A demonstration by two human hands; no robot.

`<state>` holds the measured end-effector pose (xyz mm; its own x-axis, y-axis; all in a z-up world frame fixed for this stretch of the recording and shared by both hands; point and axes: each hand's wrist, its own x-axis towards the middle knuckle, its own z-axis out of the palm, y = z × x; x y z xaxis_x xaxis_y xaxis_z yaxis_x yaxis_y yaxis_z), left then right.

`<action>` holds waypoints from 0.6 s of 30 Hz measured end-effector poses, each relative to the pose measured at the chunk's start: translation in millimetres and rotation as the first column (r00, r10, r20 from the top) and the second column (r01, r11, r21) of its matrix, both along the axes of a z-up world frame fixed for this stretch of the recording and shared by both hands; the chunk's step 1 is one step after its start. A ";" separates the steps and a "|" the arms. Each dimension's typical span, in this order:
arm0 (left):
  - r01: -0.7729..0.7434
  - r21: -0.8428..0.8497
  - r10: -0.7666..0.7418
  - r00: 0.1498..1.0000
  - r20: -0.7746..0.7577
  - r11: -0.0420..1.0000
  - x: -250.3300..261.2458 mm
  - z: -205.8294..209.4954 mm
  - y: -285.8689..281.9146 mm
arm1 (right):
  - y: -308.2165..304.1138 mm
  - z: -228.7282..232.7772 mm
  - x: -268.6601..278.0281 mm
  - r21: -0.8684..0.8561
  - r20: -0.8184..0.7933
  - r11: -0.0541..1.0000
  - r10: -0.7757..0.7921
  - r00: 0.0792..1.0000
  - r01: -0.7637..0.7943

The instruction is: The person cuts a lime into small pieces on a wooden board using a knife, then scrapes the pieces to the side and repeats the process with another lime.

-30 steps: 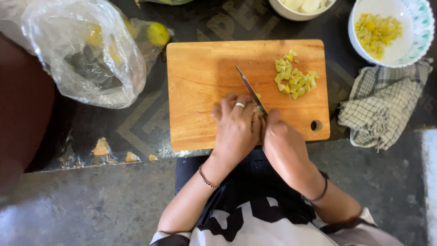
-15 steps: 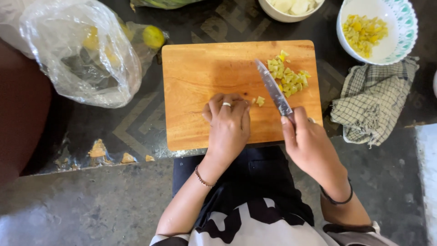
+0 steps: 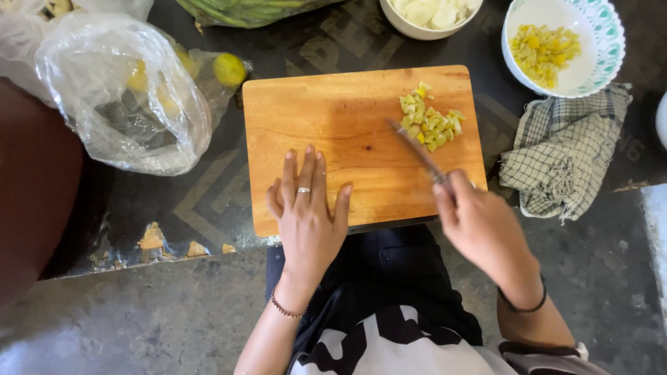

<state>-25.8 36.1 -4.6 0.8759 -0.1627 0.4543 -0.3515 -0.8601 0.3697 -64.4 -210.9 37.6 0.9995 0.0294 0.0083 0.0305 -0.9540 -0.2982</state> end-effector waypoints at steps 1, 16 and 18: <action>-0.001 -0.001 0.001 1.000 0.001 1.000 -0.3 -2.4 -1.1 | 0.8 4.1 -1.2 -0.001 0.001 1.000 0.001 1.000 -0.001; -0.046 0.127 0.044 0.999 0.016 0.991 2.1 -13.3 -4.2 | -8.3 13.4 5.9 0.083 0.072 0.994 -0.077 0.994 0.071; -0.042 0.147 0.038 0.999 0.025 0.988 1.2 -15.8 -4.1 | -5.5 13.4 5.5 0.134 0.023 0.989 -0.072 0.997 0.068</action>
